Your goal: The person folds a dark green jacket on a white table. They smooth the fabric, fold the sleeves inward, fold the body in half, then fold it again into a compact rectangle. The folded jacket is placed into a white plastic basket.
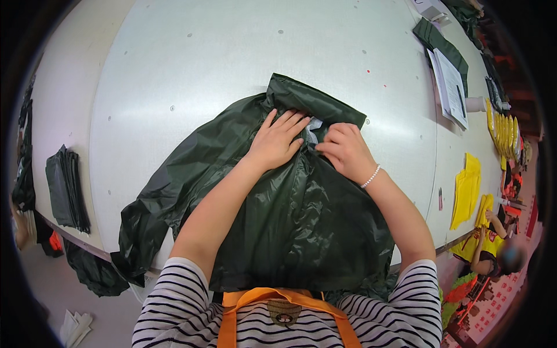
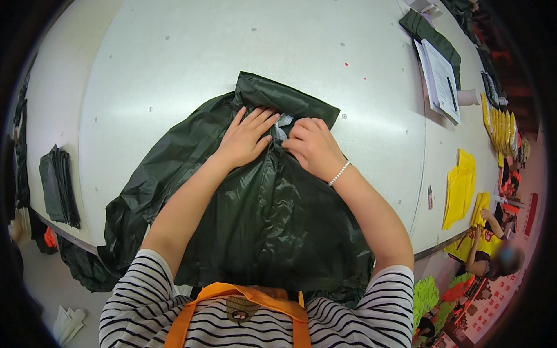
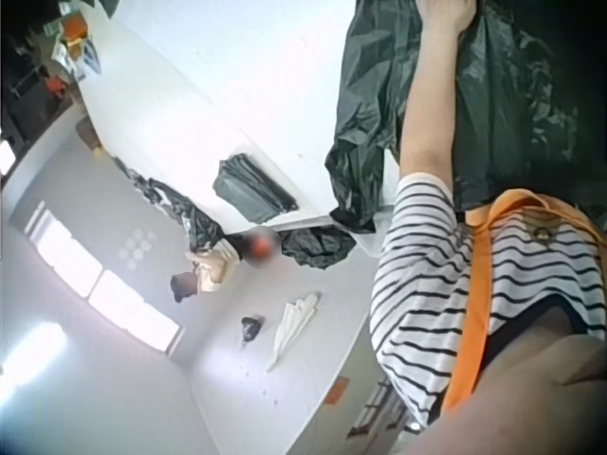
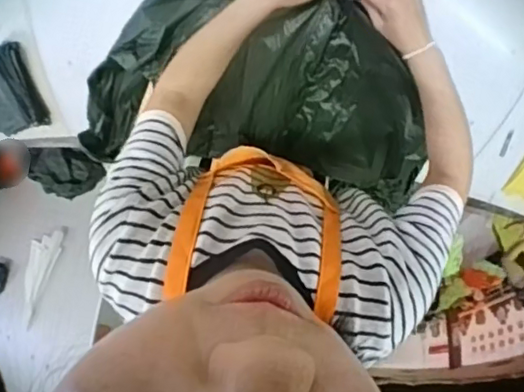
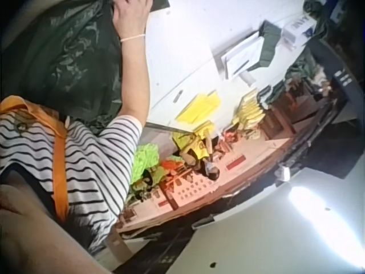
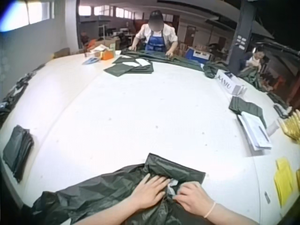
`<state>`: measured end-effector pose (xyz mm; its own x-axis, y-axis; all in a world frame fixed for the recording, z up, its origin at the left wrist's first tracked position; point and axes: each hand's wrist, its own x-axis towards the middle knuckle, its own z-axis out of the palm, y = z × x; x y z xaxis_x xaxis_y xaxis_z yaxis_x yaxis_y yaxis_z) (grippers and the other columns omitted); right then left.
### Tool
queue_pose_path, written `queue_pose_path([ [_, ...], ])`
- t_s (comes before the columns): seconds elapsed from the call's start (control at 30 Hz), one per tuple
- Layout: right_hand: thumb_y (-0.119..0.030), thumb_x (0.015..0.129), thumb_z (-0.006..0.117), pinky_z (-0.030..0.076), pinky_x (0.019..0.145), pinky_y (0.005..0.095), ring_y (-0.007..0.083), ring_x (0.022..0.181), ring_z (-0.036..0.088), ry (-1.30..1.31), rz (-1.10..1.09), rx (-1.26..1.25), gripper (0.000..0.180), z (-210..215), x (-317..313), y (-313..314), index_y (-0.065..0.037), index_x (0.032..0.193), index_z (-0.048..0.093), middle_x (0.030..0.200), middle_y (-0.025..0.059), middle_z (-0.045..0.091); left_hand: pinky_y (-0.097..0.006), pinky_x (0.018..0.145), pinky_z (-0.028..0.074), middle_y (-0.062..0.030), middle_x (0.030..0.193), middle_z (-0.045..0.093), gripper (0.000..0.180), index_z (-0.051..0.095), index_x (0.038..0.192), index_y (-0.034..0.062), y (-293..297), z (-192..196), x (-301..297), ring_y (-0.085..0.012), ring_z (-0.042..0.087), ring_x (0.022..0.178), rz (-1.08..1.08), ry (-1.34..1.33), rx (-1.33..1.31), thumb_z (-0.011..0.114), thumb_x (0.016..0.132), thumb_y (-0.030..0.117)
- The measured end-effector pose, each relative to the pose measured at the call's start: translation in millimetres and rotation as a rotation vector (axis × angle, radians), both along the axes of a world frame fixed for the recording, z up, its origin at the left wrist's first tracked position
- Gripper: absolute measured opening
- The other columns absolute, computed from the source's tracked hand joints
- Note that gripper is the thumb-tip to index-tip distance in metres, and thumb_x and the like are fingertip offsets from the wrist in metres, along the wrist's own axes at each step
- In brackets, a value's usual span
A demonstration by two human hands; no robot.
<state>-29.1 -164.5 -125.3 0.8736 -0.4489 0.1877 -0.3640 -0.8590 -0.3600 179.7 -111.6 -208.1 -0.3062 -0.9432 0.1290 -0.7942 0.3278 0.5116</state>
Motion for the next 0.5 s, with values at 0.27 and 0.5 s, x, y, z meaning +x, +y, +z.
queue_pose_path([
  [0.27,-0.020,0.084,0.062,0.041,0.072,0.0354,0.0222,0.084,0.058,0.245,-0.220,0.153,0.013,-19,11,21,-0.012,0.093,0.066,0.078,0.0054,0.062,-0.047,0.114,0.014,-0.0067,0.147,0.036,0.062,0.032,0.144,0.0111,2,-4,2,-0.0242,0.029,0.138,-0.011,-0.049,-0.048,0.049,0.089,0.034],
  [0.5,-0.018,0.081,0.066,0.041,0.071,0.0366,0.0258,0.072,0.060,0.177,-0.331,-0.005,0.016,-38,28,18,-0.012,0.095,0.062,0.079,0.0080,0.063,-0.049,0.114,0.013,-0.0047,0.148,0.034,0.063,0.035,0.143,0.0125,4,2,0,-0.0220,0.027,0.139,0.034,0.003,-0.110,0.052,0.084,0.024],
])
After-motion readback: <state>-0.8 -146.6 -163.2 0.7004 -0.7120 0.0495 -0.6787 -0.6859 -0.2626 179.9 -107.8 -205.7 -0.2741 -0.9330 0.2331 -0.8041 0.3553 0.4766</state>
